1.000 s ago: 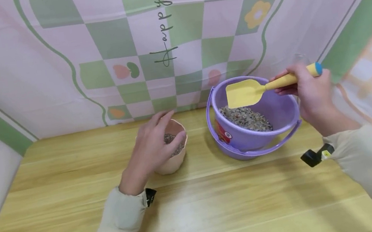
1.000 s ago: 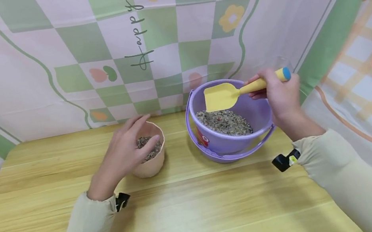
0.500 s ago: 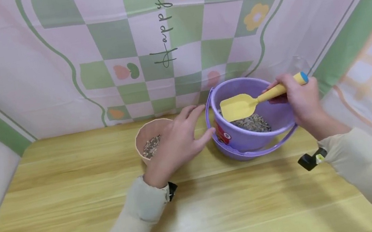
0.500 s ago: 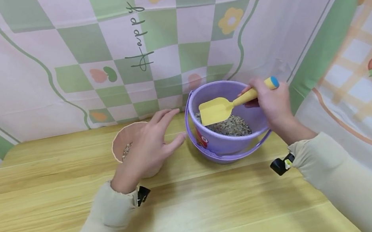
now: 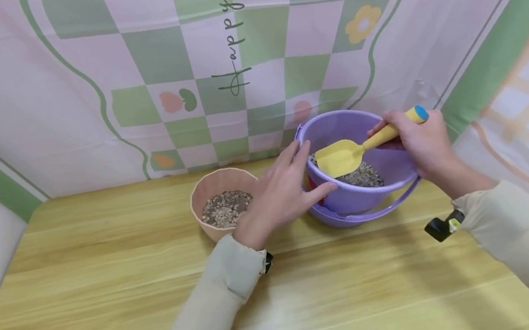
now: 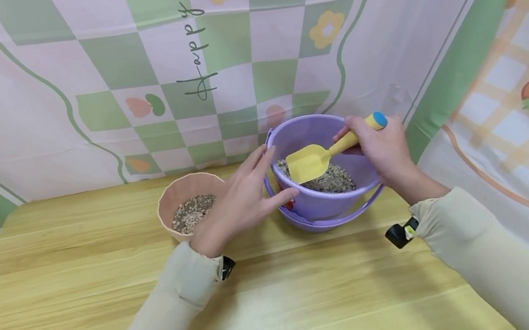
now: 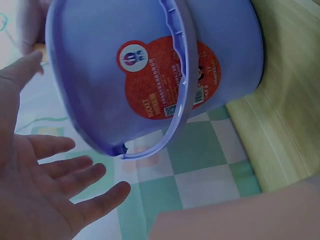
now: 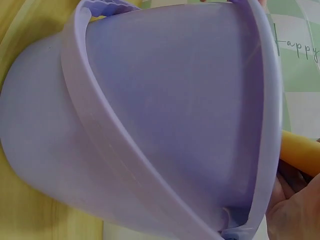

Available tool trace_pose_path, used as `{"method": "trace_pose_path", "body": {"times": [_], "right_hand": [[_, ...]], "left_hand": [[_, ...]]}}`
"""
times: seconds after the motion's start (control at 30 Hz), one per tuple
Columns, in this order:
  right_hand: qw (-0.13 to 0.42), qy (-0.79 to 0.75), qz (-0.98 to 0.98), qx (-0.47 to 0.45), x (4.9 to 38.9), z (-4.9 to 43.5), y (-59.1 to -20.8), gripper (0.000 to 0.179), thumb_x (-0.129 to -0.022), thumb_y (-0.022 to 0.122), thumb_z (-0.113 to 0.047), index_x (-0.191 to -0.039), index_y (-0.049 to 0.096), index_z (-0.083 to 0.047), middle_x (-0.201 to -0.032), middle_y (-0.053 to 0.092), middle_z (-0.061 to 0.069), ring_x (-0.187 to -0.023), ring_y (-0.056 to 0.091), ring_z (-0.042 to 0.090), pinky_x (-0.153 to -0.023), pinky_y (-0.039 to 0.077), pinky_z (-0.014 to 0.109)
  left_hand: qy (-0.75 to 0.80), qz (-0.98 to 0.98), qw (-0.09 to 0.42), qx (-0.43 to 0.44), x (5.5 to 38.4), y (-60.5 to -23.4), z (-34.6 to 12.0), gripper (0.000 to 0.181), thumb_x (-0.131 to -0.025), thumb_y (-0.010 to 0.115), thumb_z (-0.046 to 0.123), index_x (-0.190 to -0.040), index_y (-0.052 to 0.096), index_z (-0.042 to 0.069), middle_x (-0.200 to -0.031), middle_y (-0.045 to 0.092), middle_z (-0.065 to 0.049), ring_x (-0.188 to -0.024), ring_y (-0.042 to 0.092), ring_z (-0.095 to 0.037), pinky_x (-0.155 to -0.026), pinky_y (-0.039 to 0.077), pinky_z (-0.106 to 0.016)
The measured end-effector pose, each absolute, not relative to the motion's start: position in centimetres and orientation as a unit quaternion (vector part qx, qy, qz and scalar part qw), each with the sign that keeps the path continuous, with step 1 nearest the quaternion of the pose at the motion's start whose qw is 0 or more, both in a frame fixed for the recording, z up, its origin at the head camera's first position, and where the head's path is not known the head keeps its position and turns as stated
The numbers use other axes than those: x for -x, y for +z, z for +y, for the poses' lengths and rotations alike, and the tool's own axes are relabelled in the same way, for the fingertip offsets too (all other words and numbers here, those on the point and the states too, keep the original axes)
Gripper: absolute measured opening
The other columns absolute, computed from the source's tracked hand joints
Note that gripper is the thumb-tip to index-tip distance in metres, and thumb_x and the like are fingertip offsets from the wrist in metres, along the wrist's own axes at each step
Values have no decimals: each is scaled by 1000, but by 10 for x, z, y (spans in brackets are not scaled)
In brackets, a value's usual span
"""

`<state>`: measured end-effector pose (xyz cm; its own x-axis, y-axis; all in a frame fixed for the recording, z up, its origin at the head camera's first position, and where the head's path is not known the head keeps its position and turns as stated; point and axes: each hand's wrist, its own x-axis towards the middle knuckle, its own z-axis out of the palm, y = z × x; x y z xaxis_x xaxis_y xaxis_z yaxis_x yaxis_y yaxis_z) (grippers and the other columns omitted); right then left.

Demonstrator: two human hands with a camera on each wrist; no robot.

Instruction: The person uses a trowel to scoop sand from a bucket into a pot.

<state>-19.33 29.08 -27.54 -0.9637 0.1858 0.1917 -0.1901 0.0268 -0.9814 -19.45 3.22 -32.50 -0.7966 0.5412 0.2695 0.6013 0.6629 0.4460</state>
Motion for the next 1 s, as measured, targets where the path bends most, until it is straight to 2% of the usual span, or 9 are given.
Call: {"method": "trace_pose_path", "body": {"times": [0.2, 0.4, 0.53, 0.73, 1.0], "right_hand": [[134, 682, -719, 0, 193, 294, -275, 22, -97, 64, -12, -82, 77, -1, -75, 75, 8, -69, 74, 19, -65, 58, 30], [124, 653, -747, 3, 194, 296, -273, 23, -97, 63, -13, -83, 79, -4, -76, 75, 6, -70, 74, 17, -66, 58, 28], [119, 620, -775, 17, 195, 301, -269, 22, -97, 64, -15, -85, 80, -6, -77, 76, 4, -71, 74, 15, -66, 58, 26], [118, 537, -834, 45, 196, 308, -261, 22, -96, 64, -20, -89, 80, -7, -78, 76, -4, -74, 73, 9, -67, 57, 21], [102, 561, -820, 50, 200, 312, -258, 21, -95, 66, -16, -79, 79, -18, -75, 75, -3, -71, 73, 9, -67, 58, 23]], "left_hand": [[-269, -911, 33, 310, 201, -324, 43, 107, -85, 45, 81, -160, 19, 9, -167, 9, -6, -149, 24, -25, -116, 31, -42], [-247, -922, 23, 297, 204, -325, 49, 118, -78, 51, 85, -158, 21, 4, -168, 1, -8, -146, 30, -28, -116, 32, -39], [-242, -923, 26, 298, 206, -326, 51, 122, -75, 57, 84, -158, 21, 2, -167, 2, -10, -146, 30, -29, -116, 32, -39], [-233, -925, 29, 299, 208, -325, 52, 124, -74, 58, 85, -157, 22, 1, -167, 5, -13, -144, 35, -31, -114, 34, -39], [-229, -926, 32, 300, 210, -325, 52, 124, -73, 58, 85, -157, 23, 1, -167, 4, -12, -142, 38, -32, -112, 38, -39]]}}
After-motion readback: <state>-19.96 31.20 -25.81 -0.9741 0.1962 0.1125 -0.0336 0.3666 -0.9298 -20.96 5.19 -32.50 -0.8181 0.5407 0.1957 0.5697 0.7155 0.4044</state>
